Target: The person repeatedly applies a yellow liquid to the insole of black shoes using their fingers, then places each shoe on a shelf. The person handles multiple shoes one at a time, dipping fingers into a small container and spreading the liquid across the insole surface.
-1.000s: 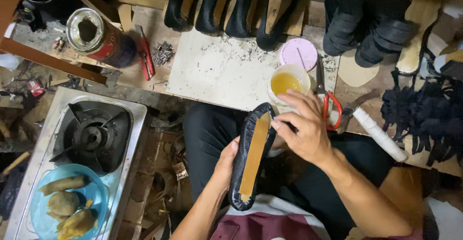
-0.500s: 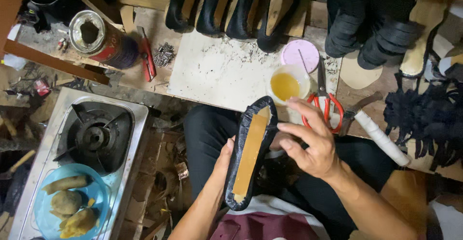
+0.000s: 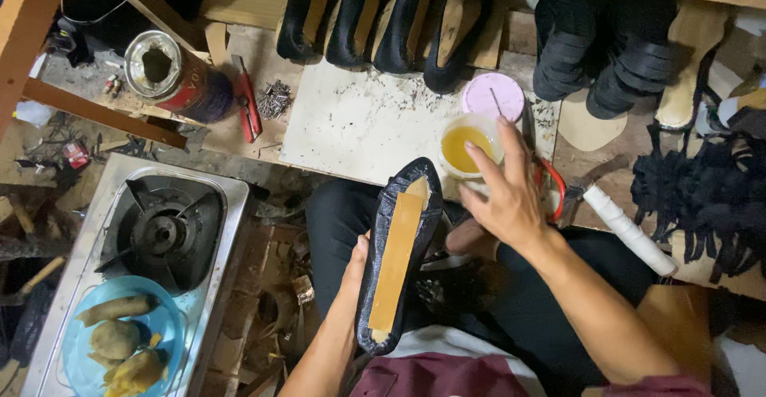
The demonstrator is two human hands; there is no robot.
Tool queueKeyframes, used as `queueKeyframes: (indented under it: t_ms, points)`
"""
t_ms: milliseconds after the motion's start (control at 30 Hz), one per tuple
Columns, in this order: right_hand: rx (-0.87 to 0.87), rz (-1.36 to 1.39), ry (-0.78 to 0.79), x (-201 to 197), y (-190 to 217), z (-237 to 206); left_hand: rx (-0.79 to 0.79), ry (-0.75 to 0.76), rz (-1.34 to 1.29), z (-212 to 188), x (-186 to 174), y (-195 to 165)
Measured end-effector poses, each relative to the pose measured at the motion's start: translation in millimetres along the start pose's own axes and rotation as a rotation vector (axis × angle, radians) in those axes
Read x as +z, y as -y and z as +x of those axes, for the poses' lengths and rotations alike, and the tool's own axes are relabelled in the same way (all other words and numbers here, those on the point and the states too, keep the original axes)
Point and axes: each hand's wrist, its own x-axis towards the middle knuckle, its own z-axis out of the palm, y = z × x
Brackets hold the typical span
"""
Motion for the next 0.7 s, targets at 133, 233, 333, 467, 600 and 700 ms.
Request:
queueKeyframes:
  t_ms: [133,233,333,467,600,700]
  points:
    - [-0.080,-0.055,0.047,11,-23,16,0.024,0.047,0.024,-7,3,-4]
    - [-0.062,-0.006,0.046,3,-19,26,0.039,0.069,0.051,-15,13,-14]
    - [-0.006,0.133,0.017,-14,2,29,0.060,0.088,0.082,-19,25,-25]
    - [0.048,0.353,-0.009,-38,39,10,0.081,0.118,0.123,-18,33,-34]
    - [-0.021,0.592,0.110,-42,59,-3,0.121,0.166,0.196,-13,33,-30]
    - [0.032,0.566,0.131,-37,68,-5,0.125,0.174,0.257,-6,29,-22]
